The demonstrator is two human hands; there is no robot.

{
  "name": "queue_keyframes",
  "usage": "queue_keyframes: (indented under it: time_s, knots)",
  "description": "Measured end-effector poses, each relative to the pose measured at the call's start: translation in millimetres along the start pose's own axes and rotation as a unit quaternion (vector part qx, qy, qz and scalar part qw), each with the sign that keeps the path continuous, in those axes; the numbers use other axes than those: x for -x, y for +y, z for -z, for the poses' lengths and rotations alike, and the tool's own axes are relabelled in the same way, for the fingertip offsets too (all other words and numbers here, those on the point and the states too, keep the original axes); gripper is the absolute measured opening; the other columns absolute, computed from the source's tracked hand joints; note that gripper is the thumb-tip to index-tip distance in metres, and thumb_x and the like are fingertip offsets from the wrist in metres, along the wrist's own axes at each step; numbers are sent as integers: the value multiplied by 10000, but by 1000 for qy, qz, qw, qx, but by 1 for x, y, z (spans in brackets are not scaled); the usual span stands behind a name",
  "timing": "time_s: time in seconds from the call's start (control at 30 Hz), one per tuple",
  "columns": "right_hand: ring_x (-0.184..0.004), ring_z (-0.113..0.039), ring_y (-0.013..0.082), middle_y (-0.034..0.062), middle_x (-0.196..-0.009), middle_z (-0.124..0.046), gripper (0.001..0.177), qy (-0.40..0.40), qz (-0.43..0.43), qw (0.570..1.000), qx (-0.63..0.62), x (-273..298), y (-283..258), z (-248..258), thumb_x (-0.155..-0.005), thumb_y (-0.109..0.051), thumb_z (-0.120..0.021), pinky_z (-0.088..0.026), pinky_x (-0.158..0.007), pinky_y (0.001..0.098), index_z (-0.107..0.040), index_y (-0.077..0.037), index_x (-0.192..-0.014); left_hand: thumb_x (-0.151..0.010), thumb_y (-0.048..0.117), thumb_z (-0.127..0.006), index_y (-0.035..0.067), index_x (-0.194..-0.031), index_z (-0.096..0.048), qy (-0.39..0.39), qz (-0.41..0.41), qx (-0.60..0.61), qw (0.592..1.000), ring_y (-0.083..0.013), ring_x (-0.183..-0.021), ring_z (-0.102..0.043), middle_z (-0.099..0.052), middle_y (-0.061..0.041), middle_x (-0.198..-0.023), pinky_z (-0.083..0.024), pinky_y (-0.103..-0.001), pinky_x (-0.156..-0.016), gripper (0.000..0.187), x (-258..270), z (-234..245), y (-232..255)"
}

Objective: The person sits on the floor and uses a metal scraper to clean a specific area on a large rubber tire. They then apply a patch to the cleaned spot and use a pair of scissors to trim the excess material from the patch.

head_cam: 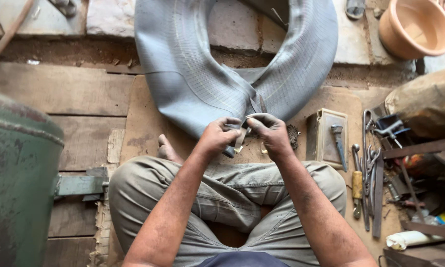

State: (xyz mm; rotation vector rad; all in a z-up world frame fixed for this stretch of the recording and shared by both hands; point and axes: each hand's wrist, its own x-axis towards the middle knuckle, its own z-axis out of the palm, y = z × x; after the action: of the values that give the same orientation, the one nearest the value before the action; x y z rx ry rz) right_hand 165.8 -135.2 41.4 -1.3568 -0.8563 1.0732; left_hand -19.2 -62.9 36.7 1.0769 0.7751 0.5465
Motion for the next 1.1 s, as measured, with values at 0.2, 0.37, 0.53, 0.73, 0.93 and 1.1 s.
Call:
queue_keyframes:
  time_s: [0.2,0.37,0.53,0.73,0.93,1.1]
  knots:
    - [-798,-719,121,70,-941,-761,163,32,35,999,-4,2,-4,-9,-938,-77,-751,-600,-734,263,-745,-20,-1091,-880,95,-709,-52,-1233,-664,-12,10,48,999,-164,-840,-779,-788,-139,-991,-642,-300,-732,386,-12,3,-11]
    - [-902,-731,119,65,-1059,-732,131,27,181,961,207,17,-11,-23,-963,-79,-734,-641,-804,251,-749,-34,-1085,-880,84,-716,-37,-1166,-732,24,-8,15,1000,-139,-832,-731,-784,-120,-986,-606,-282,-729,310,-14,2,-14]
    - [-915,-708,135,76,-1098,-711,173,36,262,895,358,31,-22,-34,-938,-61,-758,-597,-767,260,-764,-58,-1111,-870,55,-703,-22,-1165,-734,25,-6,30,999,-130,-823,-714,-775,-110,-970,-595,-277,-757,306,-9,2,-6]
    - [-948,-720,156,62,-1117,-705,170,34,270,878,393,36,-23,-40,-933,-81,-765,-619,-795,282,-767,-83,-1103,-914,49,-565,-30,-1155,-733,9,13,115,993,-162,-788,-716,-755,-126,-916,-614,-321,-765,305,-4,4,-3]
    - [-986,-725,200,67,-1111,-704,180,40,287,860,419,39,-24,-41,-923,-96,-769,-599,-839,321,-774,-83,-1103,-895,34,-505,-46,-1149,-721,-13,0,148,989,-188,-812,-737,-753,-133,-940,-629,-343,-811,343,-9,5,-10]
    - [-988,-722,214,75,-1112,-700,181,35,289,860,418,38,-23,-40,-926,-101,-769,-594,-842,333,-774,-80,-1106,-897,41,-515,-43,-1140,-727,-7,4,145,989,-196,-823,-744,-758,-134,-939,-631,-344,-813,333,-9,5,-8]
